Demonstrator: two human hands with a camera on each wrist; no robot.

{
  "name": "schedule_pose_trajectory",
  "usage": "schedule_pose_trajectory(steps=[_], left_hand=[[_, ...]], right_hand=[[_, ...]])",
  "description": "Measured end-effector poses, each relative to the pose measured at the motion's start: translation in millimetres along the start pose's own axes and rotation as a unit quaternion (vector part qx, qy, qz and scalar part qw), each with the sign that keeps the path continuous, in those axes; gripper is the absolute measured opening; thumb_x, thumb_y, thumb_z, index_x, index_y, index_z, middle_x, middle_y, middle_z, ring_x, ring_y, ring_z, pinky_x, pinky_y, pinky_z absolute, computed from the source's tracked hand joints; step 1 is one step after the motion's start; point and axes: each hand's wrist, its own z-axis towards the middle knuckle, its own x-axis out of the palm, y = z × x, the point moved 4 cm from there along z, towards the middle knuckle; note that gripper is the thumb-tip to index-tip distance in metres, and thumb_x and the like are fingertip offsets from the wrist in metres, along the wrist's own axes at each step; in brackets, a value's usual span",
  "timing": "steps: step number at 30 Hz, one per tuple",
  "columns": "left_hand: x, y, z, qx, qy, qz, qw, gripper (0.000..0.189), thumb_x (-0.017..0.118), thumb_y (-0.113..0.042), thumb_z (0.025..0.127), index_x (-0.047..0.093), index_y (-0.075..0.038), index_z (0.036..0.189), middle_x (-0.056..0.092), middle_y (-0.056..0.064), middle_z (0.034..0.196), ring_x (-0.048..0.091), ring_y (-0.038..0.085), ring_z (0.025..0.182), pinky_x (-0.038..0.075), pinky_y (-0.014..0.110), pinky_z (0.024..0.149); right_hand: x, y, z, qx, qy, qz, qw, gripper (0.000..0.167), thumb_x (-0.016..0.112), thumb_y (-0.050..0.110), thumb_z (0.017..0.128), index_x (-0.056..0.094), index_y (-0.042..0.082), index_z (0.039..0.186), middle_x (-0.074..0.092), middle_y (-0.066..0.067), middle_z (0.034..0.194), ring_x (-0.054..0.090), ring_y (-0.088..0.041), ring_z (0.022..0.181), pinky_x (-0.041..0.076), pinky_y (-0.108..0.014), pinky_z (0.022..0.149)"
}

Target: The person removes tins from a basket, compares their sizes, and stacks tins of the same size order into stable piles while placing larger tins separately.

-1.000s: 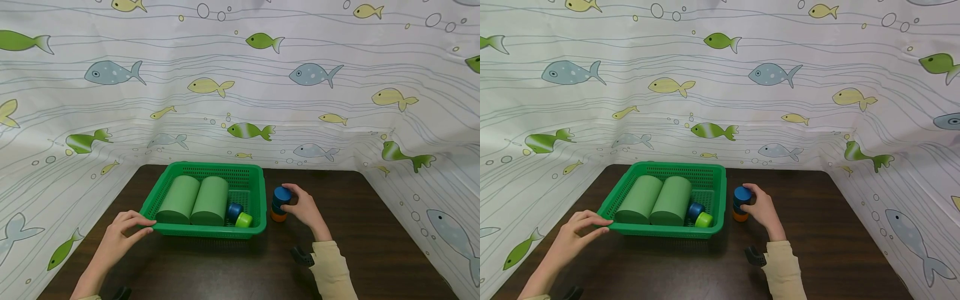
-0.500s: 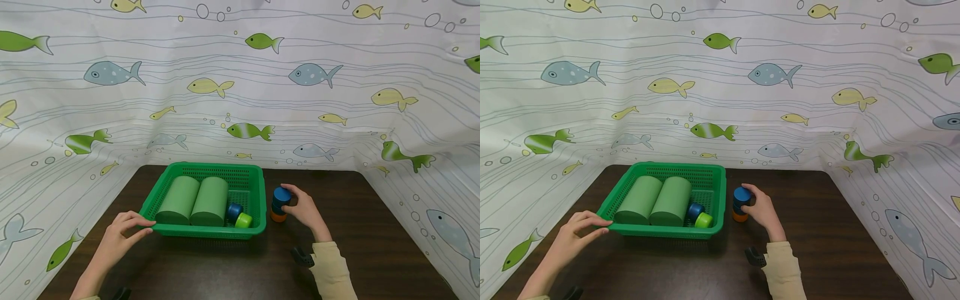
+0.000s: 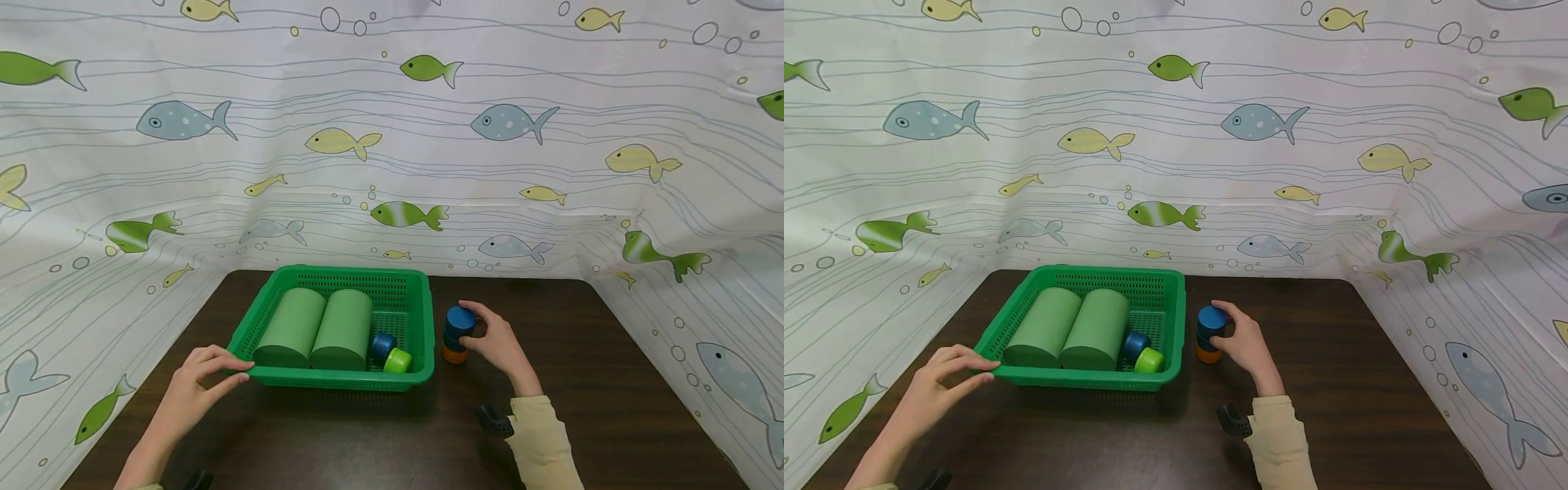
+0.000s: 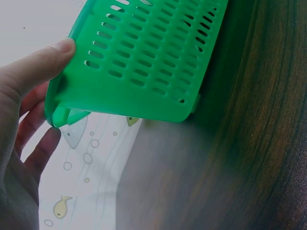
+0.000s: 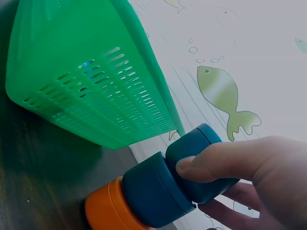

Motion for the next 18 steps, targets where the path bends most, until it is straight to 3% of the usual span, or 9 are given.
schedule_pose_trajectory(steps=[7, 18], left_hand=[[0.1, 0.6, 0.0, 0.002, -0.001, -0.002, 1.0000, 0.041, 0.085, 0.008, 0.063, 0.079, -0.018, 0.094, 0.063, -0.015, 0.092, 0.044, -0.005, 0.101, 0.032, 0.008, 0.086], [0.2, 1.2, -0.2, 0.002, -0.001, 0.002, 1.0000, 0.042, 0.085, 0.008, 0.063, 0.078, -0.019, 0.094, 0.062, -0.016, 0.092, 0.044, -0.005, 0.100, 0.032, 0.009, 0.084]], right_hand=[[-3, 5, 1.0, -0.017, 0.010, -0.007, 0.9998, 0.071, 0.075, 0.016, 0.087, 0.041, 0.014, 0.149, 0.046, -0.018, 0.151, 0.048, -0.041, 0.133, 0.043, -0.060, 0.106], [-10, 32, 16.0, -0.061, 0.003, -0.031, 0.9976, 0.070, 0.075, 0.027, 0.088, 0.042, 0.016, 0.149, 0.044, -0.015, 0.153, 0.044, -0.041, 0.139, 0.041, -0.057, 0.109]])
